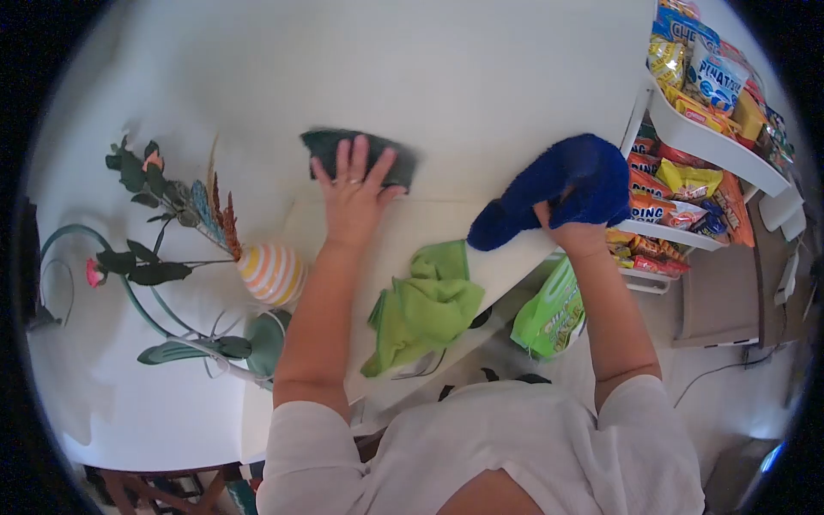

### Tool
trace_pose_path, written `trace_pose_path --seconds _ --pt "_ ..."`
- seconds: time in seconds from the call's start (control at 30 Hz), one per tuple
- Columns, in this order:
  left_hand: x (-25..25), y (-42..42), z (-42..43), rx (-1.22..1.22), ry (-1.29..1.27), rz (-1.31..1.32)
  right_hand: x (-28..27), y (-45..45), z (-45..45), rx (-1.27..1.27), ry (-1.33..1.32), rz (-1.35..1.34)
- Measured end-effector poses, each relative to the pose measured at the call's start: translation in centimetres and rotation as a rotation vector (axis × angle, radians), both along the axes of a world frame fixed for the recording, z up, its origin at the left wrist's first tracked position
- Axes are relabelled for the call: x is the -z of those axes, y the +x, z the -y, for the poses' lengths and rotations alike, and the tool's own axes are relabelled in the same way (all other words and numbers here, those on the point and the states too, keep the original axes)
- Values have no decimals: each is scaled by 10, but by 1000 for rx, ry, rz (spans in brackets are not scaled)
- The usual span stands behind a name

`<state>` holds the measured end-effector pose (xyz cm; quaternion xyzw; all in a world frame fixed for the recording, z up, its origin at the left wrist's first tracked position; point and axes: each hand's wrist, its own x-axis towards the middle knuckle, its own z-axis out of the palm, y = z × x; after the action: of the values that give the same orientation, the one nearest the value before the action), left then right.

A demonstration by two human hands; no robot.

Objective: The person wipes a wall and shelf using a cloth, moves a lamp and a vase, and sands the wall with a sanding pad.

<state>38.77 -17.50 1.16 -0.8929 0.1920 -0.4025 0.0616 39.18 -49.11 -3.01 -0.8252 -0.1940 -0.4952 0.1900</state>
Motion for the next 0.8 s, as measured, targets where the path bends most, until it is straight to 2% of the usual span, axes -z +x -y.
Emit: trace_pose_path --seconds 0.1,0.17,0.2,0.23,0.33,0.43,0.47,0.57,0.63,0.73,0.8 --pt "3 0 6 -27 -39 -6 1 -1 2 42 -5 -15" --pt "10 2 44 53 -172 -26 8 4 -1 27 -13 -36" --pt "3 1 70 95 -53 -94 13 6 1 7 -20 -57" --pt "9 5 90 211 -18 -20 15 7 3 -11 -34 -75" --pt "-2 -1 98 343 -28 -73 4 0 5 58 -116 -37" --pt "-28 -16 48 82 -54 22 -8 -5 23 43 -229 -12" --pt "-26 -11 18 56 -123 83 -12 -6 31 30 -288 -27" --pt "-31 -34 -22 -9 -797 47 -33 -6 36 -84 -520 -195" --pt "-31 -46 -14 -22 -1065 -15 -64 -10 11 -216 -600 -342" --pt "-20 -50 -11 -26 -1398 -36 -79 -2 -31 -299 -674 -77" --pt "-11 -49 -17 -2 -1559 1 -87 2 -63 -356 -686 -6"
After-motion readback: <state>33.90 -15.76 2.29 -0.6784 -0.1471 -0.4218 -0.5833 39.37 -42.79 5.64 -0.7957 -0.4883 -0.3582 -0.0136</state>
